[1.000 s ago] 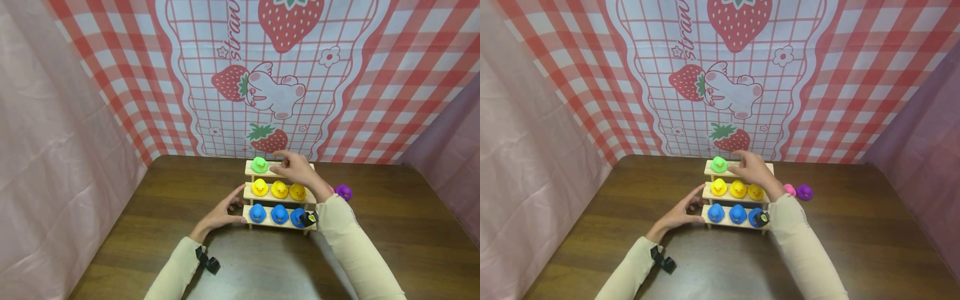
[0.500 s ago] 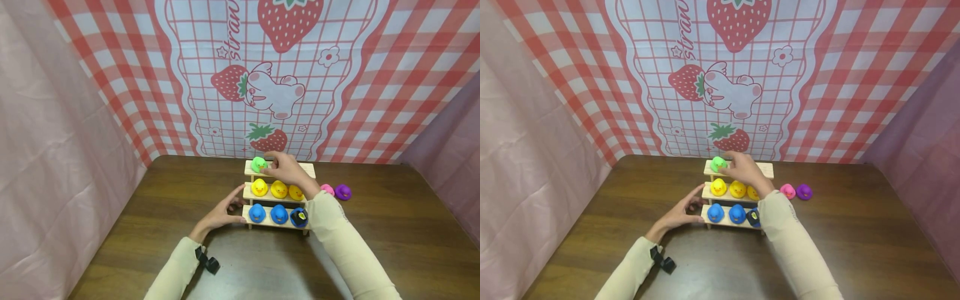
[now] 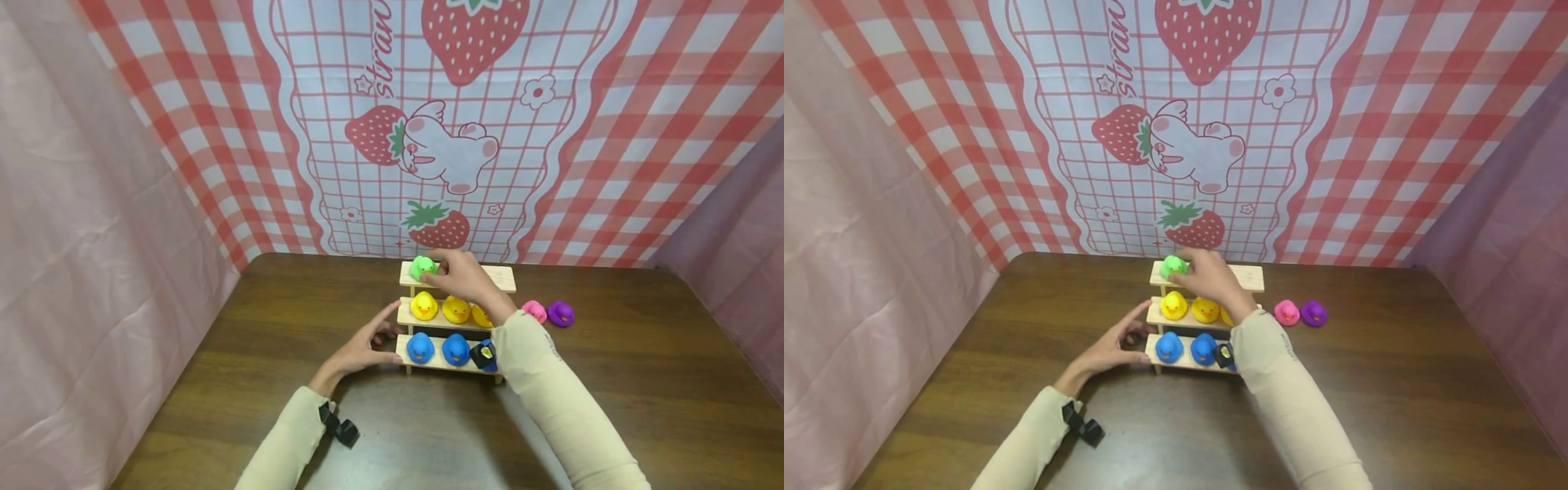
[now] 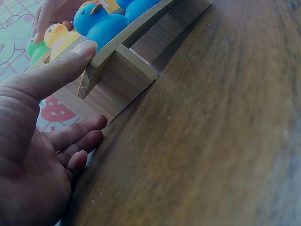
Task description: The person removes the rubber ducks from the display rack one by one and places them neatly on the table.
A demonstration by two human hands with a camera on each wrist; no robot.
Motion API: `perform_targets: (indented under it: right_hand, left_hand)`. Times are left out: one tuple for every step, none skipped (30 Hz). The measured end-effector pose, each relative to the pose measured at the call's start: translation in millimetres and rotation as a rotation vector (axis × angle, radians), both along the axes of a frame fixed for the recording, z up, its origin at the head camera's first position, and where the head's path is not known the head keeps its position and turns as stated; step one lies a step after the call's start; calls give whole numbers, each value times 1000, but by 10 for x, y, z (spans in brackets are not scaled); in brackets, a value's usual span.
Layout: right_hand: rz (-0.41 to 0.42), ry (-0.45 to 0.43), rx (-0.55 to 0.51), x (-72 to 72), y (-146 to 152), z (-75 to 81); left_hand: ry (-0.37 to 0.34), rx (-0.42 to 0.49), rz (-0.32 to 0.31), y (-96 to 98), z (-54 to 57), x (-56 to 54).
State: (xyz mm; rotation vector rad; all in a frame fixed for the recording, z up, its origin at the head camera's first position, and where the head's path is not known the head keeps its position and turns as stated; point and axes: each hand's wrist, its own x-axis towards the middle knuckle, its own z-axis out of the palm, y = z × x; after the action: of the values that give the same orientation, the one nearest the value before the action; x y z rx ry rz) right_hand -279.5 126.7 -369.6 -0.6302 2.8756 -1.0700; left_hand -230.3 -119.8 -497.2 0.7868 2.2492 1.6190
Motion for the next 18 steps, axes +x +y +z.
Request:
perform_targets:
  right_hand:
    - [-4, 2, -2, 3, -1, -1]
    - [-5, 6, -1, 4, 0, -1]
    - [-8, 8, -2, 4, 2, -2]
    - [-10, 8, -6, 8, 4, 0]
    - [-12, 10, -8, 12, 8, 2]
    - [-15, 10, -9, 14, 13, 5]
    - [-17, 9, -9, 16, 20, 8]
    - [-21, 7, -10, 19, 31, 13]
    - [-26, 6, -14, 24, 42, 18]
    - [-33, 6, -17, 29, 54, 26]
    - [-39, 7, -17, 35, 67, 34]
    - [-46, 7, -19, 42, 82, 41]
    - [-50, 8, -21, 48, 99, 49]
    - [-53, 9, -23, 53, 115, 55]
    - [-57, 11, -25, 61, 130, 62]
    - [-60, 11, -25, 64, 147, 66]
    - [-63, 15, -23, 69, 164, 70]
    - [-67, 19, -20, 72, 183, 73]
  left_hand:
    - [-1, -1, 1, 1, 1, 0]
    - [-2, -2, 1, 2, 1, 0]
    - [-3, -3, 2, 4, 0, -2]
    - [-4, -3, 2, 4, 0, -2]
    - [-4, -5, 2, 6, -1, -3]
    - [-5, -7, 3, 7, -2, -5]
    - [-5, -7, 3, 7, -3, -6]
    - [-6, -8, 4, 7, -5, -7]
    - [-6, -9, 4, 7, -6, -8]
    - [-6, -8, 4, 7, -7, -9]
    - [-5, -9, 4, 6, -8, -9]
    - [-3, -7, 4, 6, -8, -10]
    - [-2, -6, 2, 6, -9, -11]
    - [-1, -6, 2, 5, -8, -11]
    - [0, -4, 1, 4, -6, -10]
    - [0, -3, 0, 4, -5, -9]
    - [0, -3, -1, 4, -4, -8]
    - [-2, -4, -1, 4, -2, -7]
